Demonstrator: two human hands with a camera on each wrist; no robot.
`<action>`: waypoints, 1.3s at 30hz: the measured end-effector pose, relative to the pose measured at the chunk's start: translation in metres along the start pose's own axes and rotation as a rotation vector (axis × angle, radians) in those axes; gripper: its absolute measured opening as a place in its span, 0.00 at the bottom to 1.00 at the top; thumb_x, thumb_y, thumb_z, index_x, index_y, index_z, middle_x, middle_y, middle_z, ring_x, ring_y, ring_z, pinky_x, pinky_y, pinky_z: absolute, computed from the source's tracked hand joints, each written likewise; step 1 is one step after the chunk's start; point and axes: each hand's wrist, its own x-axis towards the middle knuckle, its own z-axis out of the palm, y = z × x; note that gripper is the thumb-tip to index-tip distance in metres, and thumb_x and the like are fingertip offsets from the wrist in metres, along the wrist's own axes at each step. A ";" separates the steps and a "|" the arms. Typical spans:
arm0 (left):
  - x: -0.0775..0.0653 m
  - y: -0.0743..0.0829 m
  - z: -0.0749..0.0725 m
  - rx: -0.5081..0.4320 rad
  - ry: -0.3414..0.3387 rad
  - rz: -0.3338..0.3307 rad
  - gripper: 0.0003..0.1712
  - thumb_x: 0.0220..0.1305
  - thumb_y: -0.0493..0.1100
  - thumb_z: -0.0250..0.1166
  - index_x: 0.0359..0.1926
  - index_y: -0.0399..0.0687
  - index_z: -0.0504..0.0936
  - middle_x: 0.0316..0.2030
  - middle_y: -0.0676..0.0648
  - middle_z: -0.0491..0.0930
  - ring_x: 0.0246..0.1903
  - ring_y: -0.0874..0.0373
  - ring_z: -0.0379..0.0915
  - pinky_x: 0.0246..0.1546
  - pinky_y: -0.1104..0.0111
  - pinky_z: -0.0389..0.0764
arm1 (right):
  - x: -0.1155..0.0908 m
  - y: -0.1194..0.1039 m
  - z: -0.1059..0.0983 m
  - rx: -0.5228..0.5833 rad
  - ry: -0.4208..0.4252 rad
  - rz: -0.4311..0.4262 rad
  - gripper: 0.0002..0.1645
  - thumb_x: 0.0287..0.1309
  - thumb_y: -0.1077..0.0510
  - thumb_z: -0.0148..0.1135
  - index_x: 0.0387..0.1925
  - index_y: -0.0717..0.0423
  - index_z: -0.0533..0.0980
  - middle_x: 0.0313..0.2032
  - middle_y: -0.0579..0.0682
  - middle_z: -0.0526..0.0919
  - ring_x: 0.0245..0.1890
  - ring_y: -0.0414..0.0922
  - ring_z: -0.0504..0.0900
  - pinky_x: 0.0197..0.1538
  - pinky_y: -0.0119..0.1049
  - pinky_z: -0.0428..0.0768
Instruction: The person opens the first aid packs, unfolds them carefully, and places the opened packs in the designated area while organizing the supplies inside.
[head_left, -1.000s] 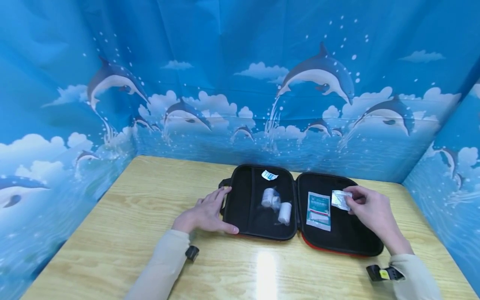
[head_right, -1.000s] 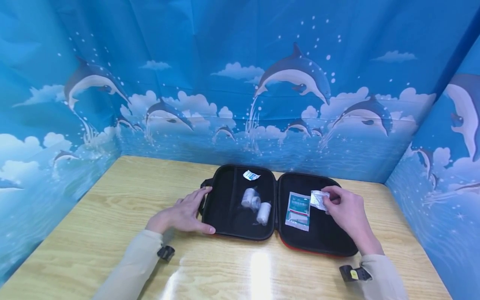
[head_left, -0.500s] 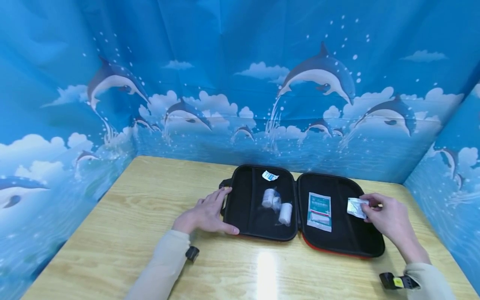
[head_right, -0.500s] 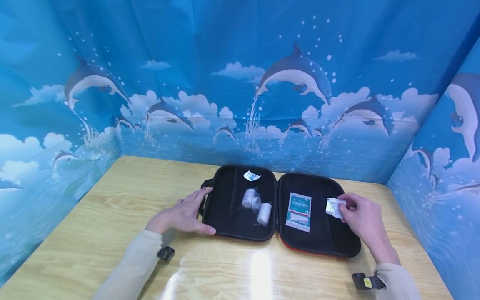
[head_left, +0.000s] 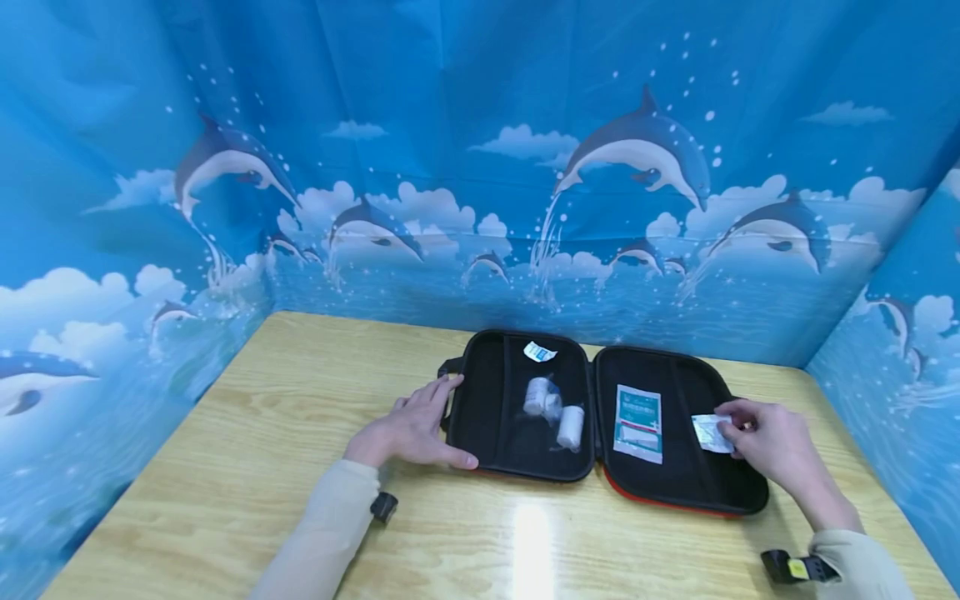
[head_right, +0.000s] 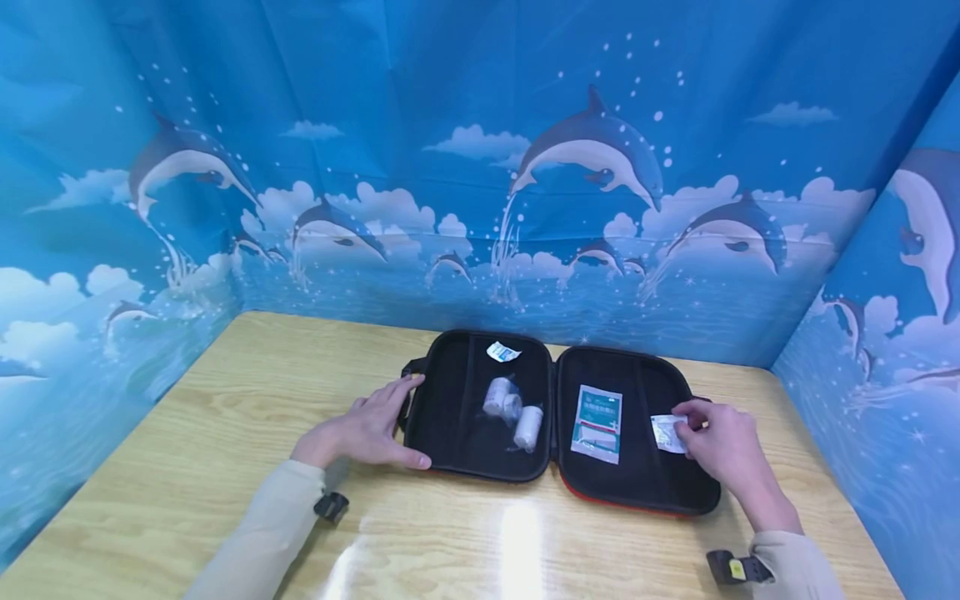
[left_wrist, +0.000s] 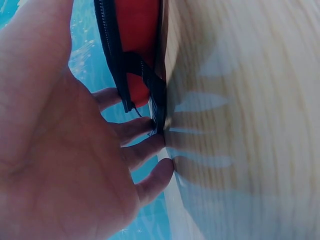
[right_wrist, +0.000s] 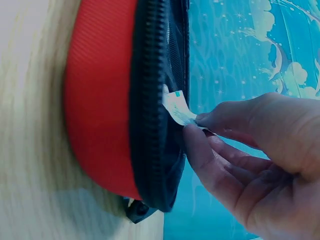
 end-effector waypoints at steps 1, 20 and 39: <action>0.000 0.000 0.000 0.000 -0.001 0.001 0.75 0.45 0.74 0.75 0.83 0.59 0.41 0.82 0.42 0.42 0.80 0.39 0.45 0.74 0.34 0.50 | 0.000 0.000 0.001 0.001 -0.018 0.012 0.10 0.62 0.63 0.64 0.42 0.66 0.83 0.16 0.43 0.80 0.16 0.36 0.76 0.22 0.32 0.65; 0.003 0.001 -0.002 0.005 -0.001 0.005 0.74 0.46 0.74 0.75 0.83 0.57 0.41 0.82 0.41 0.43 0.80 0.39 0.46 0.74 0.35 0.51 | 0.008 -0.012 0.015 0.035 -0.190 0.114 0.13 0.64 0.65 0.64 0.46 0.72 0.80 0.27 0.54 0.83 0.19 0.39 0.81 0.25 0.31 0.73; 0.002 0.000 -0.002 0.003 -0.009 -0.001 0.74 0.46 0.74 0.75 0.83 0.57 0.41 0.82 0.41 0.43 0.80 0.39 0.46 0.74 0.34 0.50 | 0.009 -0.022 0.033 0.077 -0.038 0.152 0.21 0.61 0.66 0.63 0.55 0.69 0.77 0.40 0.68 0.86 0.34 0.55 0.86 0.35 0.47 0.83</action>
